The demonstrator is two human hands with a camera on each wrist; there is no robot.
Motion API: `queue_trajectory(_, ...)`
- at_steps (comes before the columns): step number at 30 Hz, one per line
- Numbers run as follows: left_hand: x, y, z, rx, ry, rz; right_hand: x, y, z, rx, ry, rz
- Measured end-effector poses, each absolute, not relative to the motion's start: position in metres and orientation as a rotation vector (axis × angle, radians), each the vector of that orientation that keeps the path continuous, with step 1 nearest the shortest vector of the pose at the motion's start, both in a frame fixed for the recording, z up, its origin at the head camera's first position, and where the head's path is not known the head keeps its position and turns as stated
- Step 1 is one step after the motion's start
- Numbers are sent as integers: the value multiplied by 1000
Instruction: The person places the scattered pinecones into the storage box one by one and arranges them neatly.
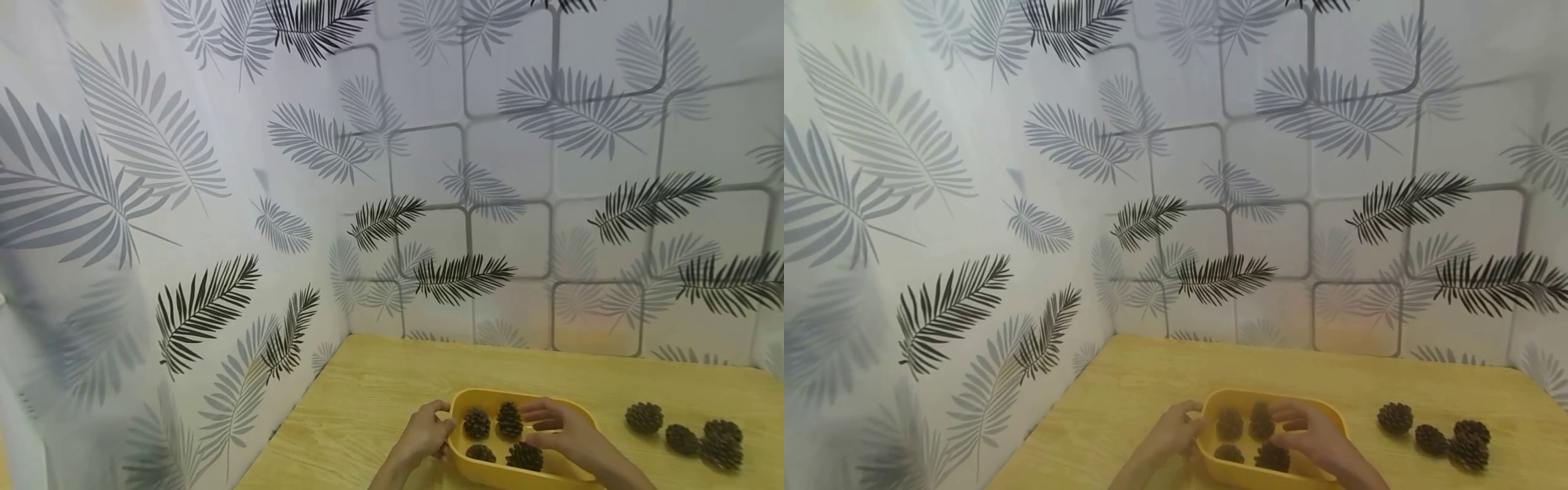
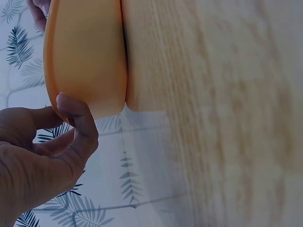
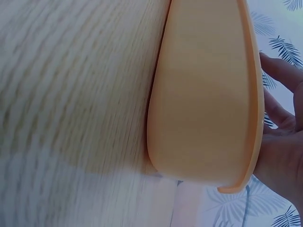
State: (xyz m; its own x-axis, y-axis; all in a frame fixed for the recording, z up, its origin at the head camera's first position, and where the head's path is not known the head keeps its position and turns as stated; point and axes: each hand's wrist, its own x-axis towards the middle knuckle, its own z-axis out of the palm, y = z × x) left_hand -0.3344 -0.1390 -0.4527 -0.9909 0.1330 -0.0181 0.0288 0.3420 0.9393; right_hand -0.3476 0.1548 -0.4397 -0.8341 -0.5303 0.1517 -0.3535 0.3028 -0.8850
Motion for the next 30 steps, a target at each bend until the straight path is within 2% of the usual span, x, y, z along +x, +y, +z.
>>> queue_trajectory(30, -332, -138, -451, 152, 2491, 1757, -343, 189, -438, -682, 2501, -1630)
